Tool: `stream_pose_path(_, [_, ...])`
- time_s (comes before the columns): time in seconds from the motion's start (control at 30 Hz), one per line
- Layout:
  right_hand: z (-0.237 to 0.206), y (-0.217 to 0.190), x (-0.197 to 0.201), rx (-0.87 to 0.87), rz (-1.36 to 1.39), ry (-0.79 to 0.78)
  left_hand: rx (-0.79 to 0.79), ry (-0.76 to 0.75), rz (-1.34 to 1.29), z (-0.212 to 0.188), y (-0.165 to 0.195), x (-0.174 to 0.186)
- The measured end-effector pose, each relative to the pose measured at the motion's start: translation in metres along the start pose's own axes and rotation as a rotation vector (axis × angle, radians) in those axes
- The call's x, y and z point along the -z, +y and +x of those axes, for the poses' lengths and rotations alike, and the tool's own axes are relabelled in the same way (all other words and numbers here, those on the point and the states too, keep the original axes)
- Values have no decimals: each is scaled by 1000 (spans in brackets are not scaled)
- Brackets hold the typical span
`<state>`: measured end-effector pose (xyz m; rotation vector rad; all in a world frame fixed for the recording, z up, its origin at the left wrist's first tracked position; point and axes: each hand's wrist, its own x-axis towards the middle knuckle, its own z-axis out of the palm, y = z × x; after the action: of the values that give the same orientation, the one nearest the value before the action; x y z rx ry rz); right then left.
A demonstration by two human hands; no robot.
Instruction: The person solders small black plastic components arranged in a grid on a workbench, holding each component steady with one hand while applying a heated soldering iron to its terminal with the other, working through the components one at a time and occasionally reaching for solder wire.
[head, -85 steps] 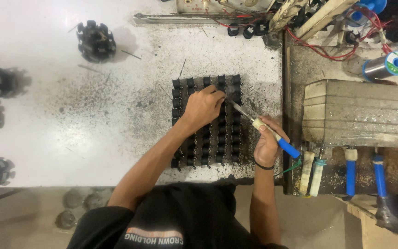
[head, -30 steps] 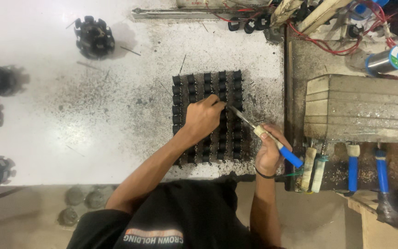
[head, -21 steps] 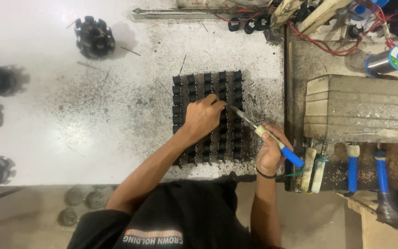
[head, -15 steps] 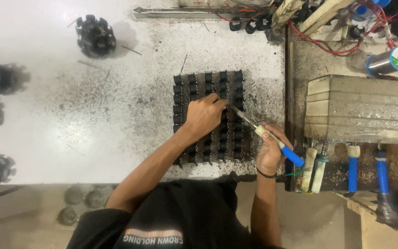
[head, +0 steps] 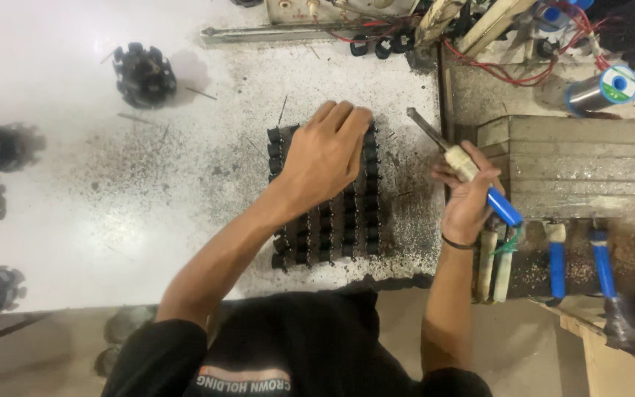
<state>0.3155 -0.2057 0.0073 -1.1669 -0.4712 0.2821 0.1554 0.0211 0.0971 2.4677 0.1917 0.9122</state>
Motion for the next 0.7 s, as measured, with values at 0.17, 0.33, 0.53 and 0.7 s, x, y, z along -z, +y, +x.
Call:
stream_pose_path(0.17, [13, 23, -23, -173, 177, 102, -17, -29, 139, 49, -17, -18])
stream_pose_path(0.33, [11, 28, -21, -132, 198, 140, 12, -115, 50, 45, -40, -53])
stream_pose_path(0.53, [11, 31, -22, -154, 142, 142, -14, -121, 49, 39, -42, -59])
stream_pose_path(0.7, [7, 33, -25, -208, 127, 171, 91, -133, 134, 29, -33, -61])
